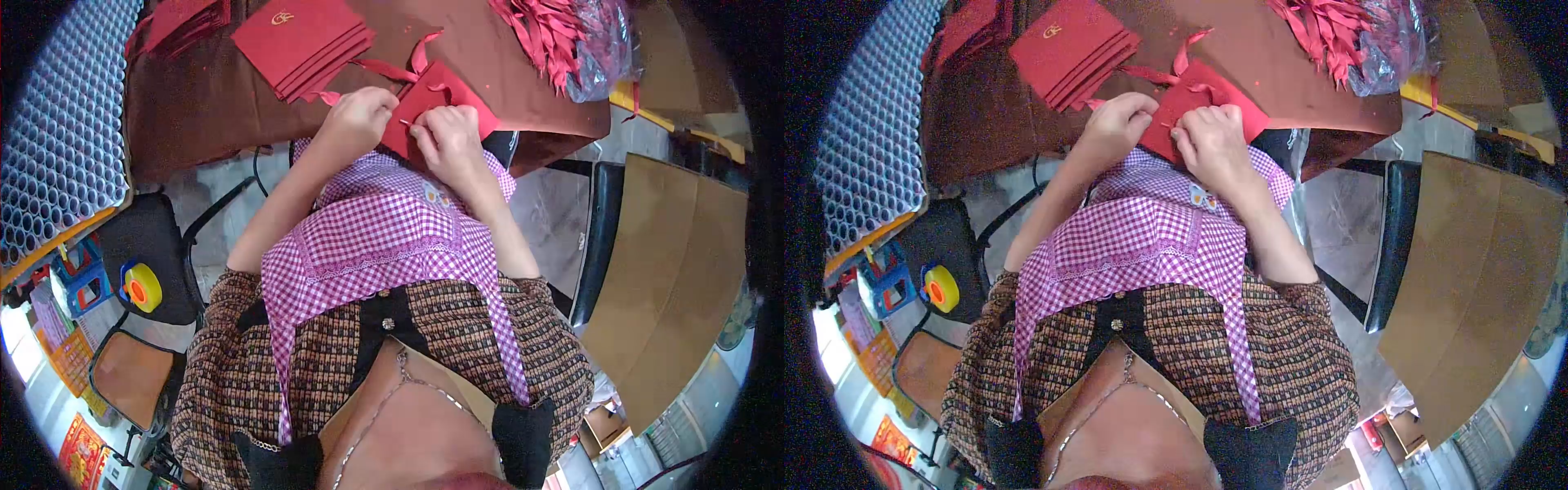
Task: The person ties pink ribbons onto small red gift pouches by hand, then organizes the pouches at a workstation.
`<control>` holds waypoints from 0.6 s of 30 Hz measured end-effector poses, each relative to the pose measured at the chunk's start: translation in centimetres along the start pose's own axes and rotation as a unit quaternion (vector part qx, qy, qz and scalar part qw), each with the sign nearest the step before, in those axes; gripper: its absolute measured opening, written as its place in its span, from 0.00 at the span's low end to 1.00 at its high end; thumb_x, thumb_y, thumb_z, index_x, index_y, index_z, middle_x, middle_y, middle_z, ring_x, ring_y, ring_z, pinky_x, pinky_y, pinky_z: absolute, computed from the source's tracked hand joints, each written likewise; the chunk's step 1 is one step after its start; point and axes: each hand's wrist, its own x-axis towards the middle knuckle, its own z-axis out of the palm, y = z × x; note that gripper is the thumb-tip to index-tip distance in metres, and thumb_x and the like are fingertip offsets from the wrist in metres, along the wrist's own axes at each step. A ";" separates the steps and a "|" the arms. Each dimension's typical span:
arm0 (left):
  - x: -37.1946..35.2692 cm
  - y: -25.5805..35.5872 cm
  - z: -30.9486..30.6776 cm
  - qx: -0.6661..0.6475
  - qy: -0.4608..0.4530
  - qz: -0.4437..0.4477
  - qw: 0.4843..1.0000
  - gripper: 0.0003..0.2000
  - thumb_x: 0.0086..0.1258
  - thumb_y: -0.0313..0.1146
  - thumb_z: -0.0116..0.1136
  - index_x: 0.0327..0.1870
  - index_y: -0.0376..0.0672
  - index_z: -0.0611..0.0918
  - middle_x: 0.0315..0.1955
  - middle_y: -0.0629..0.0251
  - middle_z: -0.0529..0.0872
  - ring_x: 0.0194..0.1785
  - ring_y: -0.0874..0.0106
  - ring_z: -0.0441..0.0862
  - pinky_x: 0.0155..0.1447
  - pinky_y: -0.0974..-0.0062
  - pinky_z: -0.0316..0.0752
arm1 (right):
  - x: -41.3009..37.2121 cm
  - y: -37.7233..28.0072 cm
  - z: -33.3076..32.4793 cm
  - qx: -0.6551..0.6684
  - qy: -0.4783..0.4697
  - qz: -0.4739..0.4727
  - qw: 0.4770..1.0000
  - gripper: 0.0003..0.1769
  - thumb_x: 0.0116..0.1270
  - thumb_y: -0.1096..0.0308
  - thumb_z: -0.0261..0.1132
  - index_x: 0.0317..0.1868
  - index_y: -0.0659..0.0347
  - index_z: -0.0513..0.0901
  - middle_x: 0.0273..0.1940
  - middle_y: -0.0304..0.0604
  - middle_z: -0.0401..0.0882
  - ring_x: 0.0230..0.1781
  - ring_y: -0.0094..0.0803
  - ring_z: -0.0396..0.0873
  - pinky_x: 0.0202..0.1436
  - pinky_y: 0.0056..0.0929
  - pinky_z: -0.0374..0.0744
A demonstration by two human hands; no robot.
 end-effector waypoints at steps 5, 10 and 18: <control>3.9 1.0 -0.9 0.001 -0.012 -0.023 1.000 0.09 0.63 0.26 0.52 0.40 0.33 0.81 0.35 0.51 0.84 0.42 0.62 0.83 0.48 0.69 0.75 | 2.7 0.9 -2.3 -0.001 -0.026 0.009 1.000 0.07 0.58 0.66 0.64 0.28 0.60 0.77 0.28 0.43 0.78 0.34 0.39 0.76 0.47 0.36 0.65; 5.6 -0.4 -0.6 -0.049 -0.061 -0.031 0.996 0.12 0.62 0.23 0.53 0.46 0.34 0.80 0.35 0.61 0.84 0.40 0.73 0.79 0.47 0.75 0.74 | 3.9 2.6 -1.3 -0.025 -0.026 0.033 0.999 0.08 0.58 0.65 0.63 0.27 0.60 0.77 0.24 0.44 0.78 0.32 0.38 0.77 0.53 0.36 0.64; 4.6 -1.2 -1.0 -0.179 -0.147 -0.077 0.970 0.19 0.60 0.18 0.50 0.55 0.34 0.77 0.37 0.71 0.82 0.40 0.82 0.76 0.46 0.82 0.73 | 4.0 2.9 -1.6 0.031 -0.054 0.080 0.995 0.08 0.58 0.63 0.64 0.29 0.59 0.79 0.26 0.42 0.80 0.36 0.35 0.77 0.58 0.35 0.62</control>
